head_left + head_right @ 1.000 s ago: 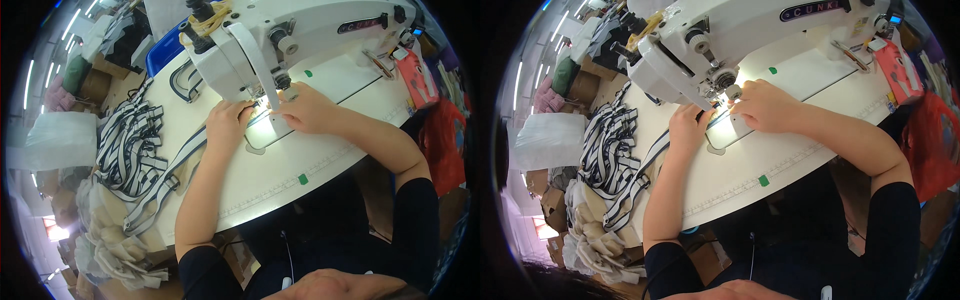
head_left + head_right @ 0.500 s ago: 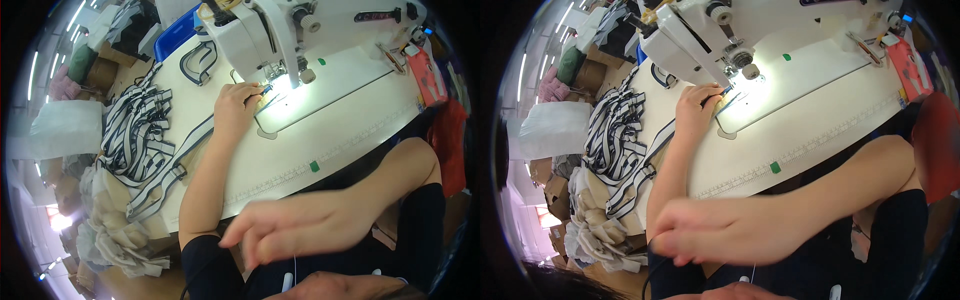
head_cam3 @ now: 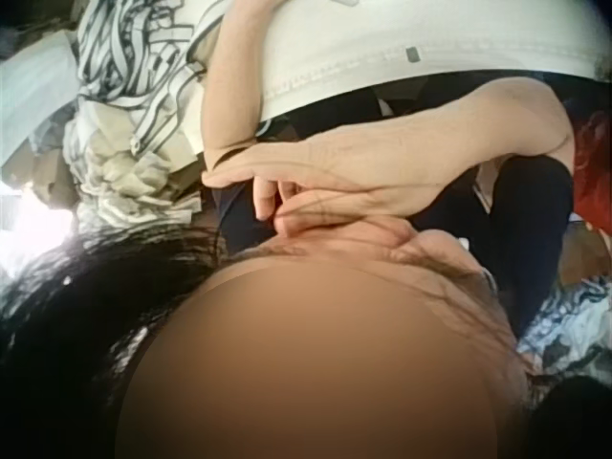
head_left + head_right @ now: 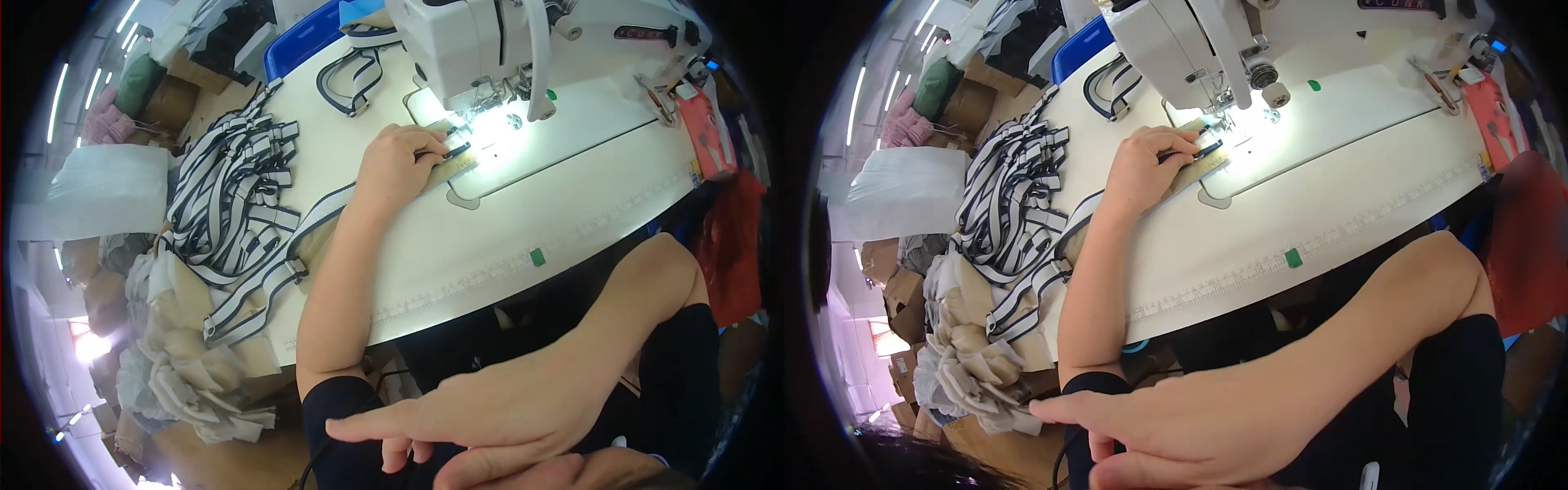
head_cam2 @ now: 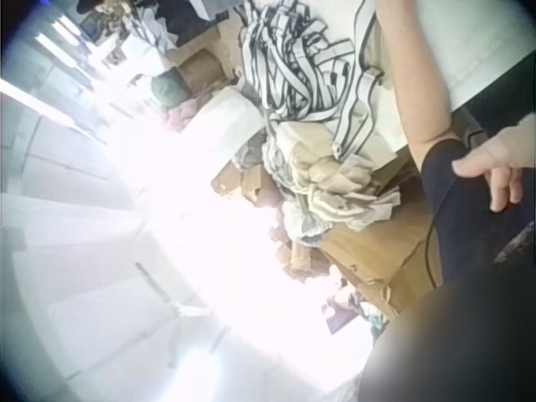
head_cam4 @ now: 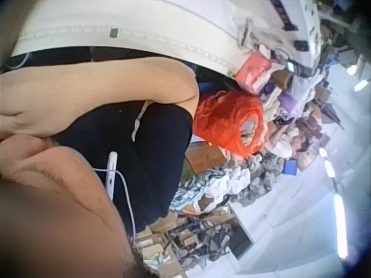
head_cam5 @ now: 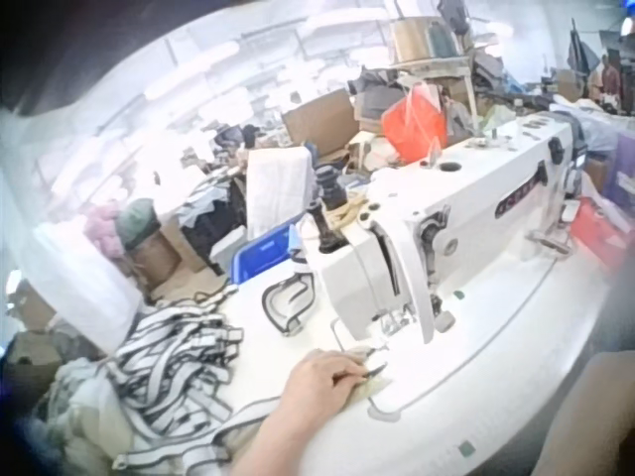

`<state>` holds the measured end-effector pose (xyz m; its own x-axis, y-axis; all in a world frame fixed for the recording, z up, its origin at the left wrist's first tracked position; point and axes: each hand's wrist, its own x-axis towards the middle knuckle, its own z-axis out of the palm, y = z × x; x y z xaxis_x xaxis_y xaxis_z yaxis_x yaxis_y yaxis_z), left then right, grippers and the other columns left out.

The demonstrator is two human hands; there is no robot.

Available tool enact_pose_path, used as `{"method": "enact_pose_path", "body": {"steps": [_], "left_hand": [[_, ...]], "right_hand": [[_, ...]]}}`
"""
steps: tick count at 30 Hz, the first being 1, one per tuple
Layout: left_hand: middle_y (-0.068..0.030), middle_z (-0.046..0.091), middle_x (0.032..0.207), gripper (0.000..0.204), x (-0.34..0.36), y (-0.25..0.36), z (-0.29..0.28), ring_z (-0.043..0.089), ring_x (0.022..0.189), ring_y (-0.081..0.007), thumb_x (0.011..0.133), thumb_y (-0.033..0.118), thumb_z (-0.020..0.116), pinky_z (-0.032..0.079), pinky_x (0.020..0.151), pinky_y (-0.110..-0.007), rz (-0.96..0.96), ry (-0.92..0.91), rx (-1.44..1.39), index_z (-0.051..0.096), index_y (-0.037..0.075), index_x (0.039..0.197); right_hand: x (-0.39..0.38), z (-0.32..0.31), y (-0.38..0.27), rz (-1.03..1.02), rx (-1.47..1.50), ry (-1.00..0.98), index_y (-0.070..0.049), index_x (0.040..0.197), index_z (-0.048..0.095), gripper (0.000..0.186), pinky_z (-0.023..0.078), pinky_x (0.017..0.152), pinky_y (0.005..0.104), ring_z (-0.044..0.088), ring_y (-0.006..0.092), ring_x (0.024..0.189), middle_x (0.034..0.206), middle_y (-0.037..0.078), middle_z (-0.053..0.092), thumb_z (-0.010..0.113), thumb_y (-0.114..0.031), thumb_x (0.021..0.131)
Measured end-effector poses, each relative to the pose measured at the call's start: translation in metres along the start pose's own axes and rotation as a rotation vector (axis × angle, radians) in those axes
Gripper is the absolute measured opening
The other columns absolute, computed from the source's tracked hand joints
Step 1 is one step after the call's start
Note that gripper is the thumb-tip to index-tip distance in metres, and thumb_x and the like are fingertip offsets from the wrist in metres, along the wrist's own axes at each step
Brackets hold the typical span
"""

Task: Using an industrial sewing machine to sew fabric straps or pieces.

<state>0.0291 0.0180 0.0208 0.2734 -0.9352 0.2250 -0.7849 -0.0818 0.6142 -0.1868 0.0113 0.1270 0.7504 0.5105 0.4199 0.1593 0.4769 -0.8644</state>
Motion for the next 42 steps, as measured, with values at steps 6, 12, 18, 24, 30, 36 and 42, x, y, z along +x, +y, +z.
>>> {"method": "enact_pose_path", "body": {"steps": [6, 12, 18, 24, 30, 36, 42], "left_hand": [[-0.0028, 0.072, 0.099, 0.011, 0.0, -0.001, -0.009, 0.062, 0.089, -0.0234, 0.074, 0.004, 0.069, 0.05, 0.083, -0.033, -0.036, -0.045, 0.014, 0.073, 0.005, 0.084], [-0.0038, 0.072, 0.1, 0.012, -0.004, 0.005, -0.008, 0.062, 0.09, -0.0232, 0.075, 0.004, 0.069, 0.051, 0.082, -0.033, -0.03, -0.108, 0.004, 0.073, 0.004, 0.086], [-0.0097, 0.071, 0.103, 0.015, -0.02, 0.027, -0.006, 0.067, 0.095, -0.0251, 0.074, 0.003, 0.068, 0.051, 0.085, -0.033, -0.106, -0.238, -0.169, 0.072, 0.002, 0.088], [-0.0072, 0.069, 0.107, 0.024, -0.062, 0.045, 0.007, 0.062, 0.099, -0.0285, 0.07, 0.002, 0.068, 0.05, 0.088, -0.037, 0.119, -0.024, 0.003, 0.07, 0.006, 0.094], [-0.016, 0.048, 0.137, 0.052, -0.086, 0.058, 0.013, 0.06, 0.105, -0.0324, 0.069, -0.001, 0.07, 0.049, 0.09, -0.04, 0.17, 0.081, -0.031, 0.059, 0.011, 0.118], [-0.0145, 0.042, 0.141, 0.056, -0.102, 0.07, 0.024, 0.057, 0.105, -0.0285, 0.071, 0.002, 0.073, 0.049, 0.09, -0.038, 0.224, 0.116, -0.09, 0.057, 0.012, 0.124], [-0.017, 0.053, 0.131, 0.055, -0.132, 0.065, 0.011, 0.052, 0.116, -0.0355, 0.071, 0.008, 0.073, 0.04, 0.099, -0.043, 0.132, 0.379, 0.166, 0.056, 0.009, 0.124]], "right_hand": [[0.011, 0.015, -0.011, 0.116, 0.307, 0.151, 0.002, 0.146, 0.028, 0.059, 0.041, 0.101, 0.0307, 0.051, 0.0235, 0.12, 0.134, 0.019, 0.049, 0.038, -0.038, 0.103], [-0.017, 0.029, 0.012, 0.044, 0.125, 0.037, 0.001, 0.146, 0.018, 0.06, 0.046, 0.087, 0.0302, 0.058, 0.0198, 0.099, 0.119, 0.018, 0.052, 0.042, -0.032, 0.102], [-0.086, -0.051, 0.023, 0.31, -1.07, 0.571, -0.003, 0.119, 0.058, 0.035, 0.043, 0.098, 0.0395, 0.055, 0.0333, 0.109, 0.116, 0.015, 0.059, 0.062, -0.016, 0.087], [-0.104, -0.09, 0.058, 0.264, -1.455, 0.706, -0.005, 0.119, 0.058, 0.041, 0.041, 0.095, 0.0391, 0.053, 0.0298, 0.113, 0.119, 0.011, 0.059, 0.067, -0.016, 0.081], [-0.101, -0.078, 0.066, 0.278, -1.706, 0.699, -0.008, 0.13, 0.049, 0.056, 0.034, 0.102, 0.0408, 0.046, 0.0258, 0.124, 0.129, 0.008, 0.053, 0.07, -0.018, 0.078], [-0.099, -0.074, 0.065, 0.253, -1.643, 0.618, -0.007, 0.117, 0.057, 0.051, 0.035, 0.099, 0.0385, 0.049, 0.0254, 0.118, 0.119, 0.008, 0.056, 0.075, -0.024, 0.072], [-0.106, -0.077, 0.067, 0.237, -1.601, 0.639, -0.007, 0.11, 0.062, 0.046, 0.035, 0.098, 0.0375, 0.051, 0.0255, 0.108, 0.109, 0.008, 0.056, 0.076, -0.028, 0.071]]}}
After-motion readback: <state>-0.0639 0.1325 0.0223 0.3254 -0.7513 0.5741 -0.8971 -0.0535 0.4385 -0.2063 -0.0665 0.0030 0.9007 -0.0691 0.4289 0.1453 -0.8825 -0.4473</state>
